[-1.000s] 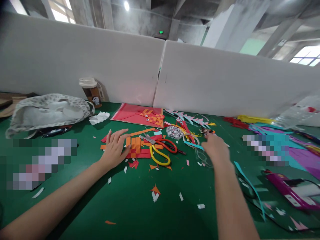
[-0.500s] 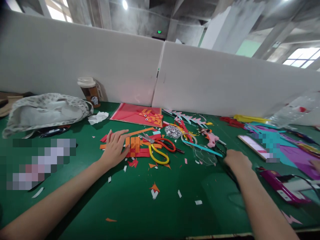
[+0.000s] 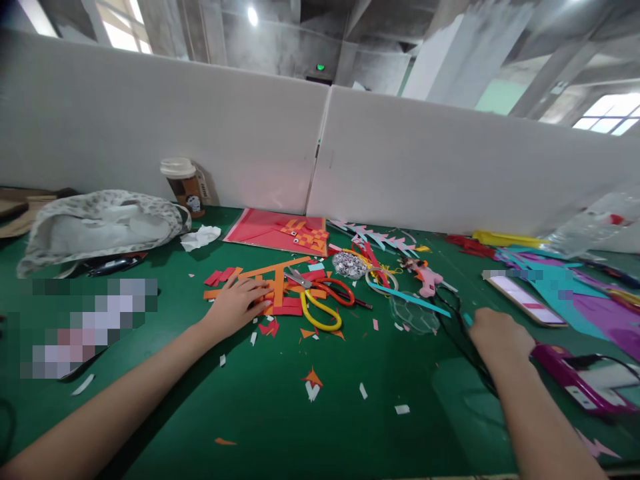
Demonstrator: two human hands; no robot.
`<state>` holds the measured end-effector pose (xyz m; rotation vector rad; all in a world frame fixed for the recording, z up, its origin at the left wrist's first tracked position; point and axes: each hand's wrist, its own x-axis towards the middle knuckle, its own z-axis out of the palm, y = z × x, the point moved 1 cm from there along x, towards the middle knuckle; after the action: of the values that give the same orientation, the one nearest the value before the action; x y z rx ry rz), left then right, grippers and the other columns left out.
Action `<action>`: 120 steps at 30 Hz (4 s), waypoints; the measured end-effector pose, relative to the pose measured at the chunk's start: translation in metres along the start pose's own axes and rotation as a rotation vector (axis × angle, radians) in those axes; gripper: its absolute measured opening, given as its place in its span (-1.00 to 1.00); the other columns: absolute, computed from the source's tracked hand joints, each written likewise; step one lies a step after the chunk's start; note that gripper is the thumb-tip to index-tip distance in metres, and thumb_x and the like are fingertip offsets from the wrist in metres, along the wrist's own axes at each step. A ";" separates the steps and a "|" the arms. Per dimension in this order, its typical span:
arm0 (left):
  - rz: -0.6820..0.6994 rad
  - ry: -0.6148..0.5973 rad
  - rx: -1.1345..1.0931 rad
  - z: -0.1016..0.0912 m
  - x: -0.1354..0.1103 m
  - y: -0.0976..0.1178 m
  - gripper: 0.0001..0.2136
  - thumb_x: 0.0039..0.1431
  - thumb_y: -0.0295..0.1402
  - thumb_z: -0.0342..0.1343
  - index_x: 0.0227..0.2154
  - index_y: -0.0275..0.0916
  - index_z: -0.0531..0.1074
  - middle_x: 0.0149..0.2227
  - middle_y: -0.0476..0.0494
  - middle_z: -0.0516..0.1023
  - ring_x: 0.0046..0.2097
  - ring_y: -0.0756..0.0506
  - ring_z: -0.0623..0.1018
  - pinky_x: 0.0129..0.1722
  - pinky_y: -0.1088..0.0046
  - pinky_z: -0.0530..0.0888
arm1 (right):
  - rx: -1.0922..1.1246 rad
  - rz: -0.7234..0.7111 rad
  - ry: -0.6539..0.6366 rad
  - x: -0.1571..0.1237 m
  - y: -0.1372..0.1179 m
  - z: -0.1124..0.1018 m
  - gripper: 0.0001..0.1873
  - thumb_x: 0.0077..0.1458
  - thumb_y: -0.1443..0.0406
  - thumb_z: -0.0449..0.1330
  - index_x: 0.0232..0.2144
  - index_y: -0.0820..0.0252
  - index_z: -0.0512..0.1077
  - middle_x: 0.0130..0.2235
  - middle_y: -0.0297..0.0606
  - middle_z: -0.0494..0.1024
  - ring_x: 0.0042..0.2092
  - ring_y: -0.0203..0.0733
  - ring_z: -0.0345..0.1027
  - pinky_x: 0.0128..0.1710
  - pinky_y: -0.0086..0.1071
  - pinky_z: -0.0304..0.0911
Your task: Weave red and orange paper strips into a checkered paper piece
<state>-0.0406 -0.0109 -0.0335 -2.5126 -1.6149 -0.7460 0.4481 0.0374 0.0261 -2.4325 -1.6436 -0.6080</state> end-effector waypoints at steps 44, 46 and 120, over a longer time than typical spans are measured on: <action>-0.080 0.074 -0.079 -0.001 0.002 -0.001 -0.85 0.18 -0.33 -0.10 -0.25 -0.18 0.33 -0.10 -0.14 0.46 -0.01 -0.14 0.40 0.03 0.16 0.26 | 1.550 0.117 0.017 -0.002 -0.093 -0.076 -0.58 0.10 0.00 -0.13 -0.40 0.09 0.39 -0.32 -0.08 0.41 -0.23 -0.07 0.37 -0.36 -0.23 0.29; -0.083 0.075 -0.078 -0.001 0.002 -0.002 -0.85 0.18 -0.34 -0.10 -0.25 -0.18 0.33 -0.10 -0.13 0.46 -0.01 -0.14 0.40 0.03 0.14 0.25 | 1.533 0.301 0.072 0.023 -0.054 -0.049 -0.35 0.13 -0.04 -0.40 -0.44 0.08 0.39 -0.24 0.03 0.37 -0.05 -0.01 0.30 -0.27 -0.18 0.25; -0.423 0.131 -1.233 0.002 0.007 0.010 -0.61 -0.17 -0.40 0.22 -0.51 -0.18 0.01 -0.56 0.19 0.21 -0.53 0.09 0.36 -0.50 0.56 0.31 | 1.110 -0.782 -0.142 -0.129 -0.267 -0.053 -0.89 0.03 0.25 0.17 -0.46 0.13 0.47 -0.40 -0.28 0.55 -0.33 -0.19 0.36 -0.25 -0.29 0.24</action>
<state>-0.0290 -0.0085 -0.0300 -2.5197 -2.0060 -2.5279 0.1495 0.0144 -0.0065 -1.0476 -2.1258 0.3882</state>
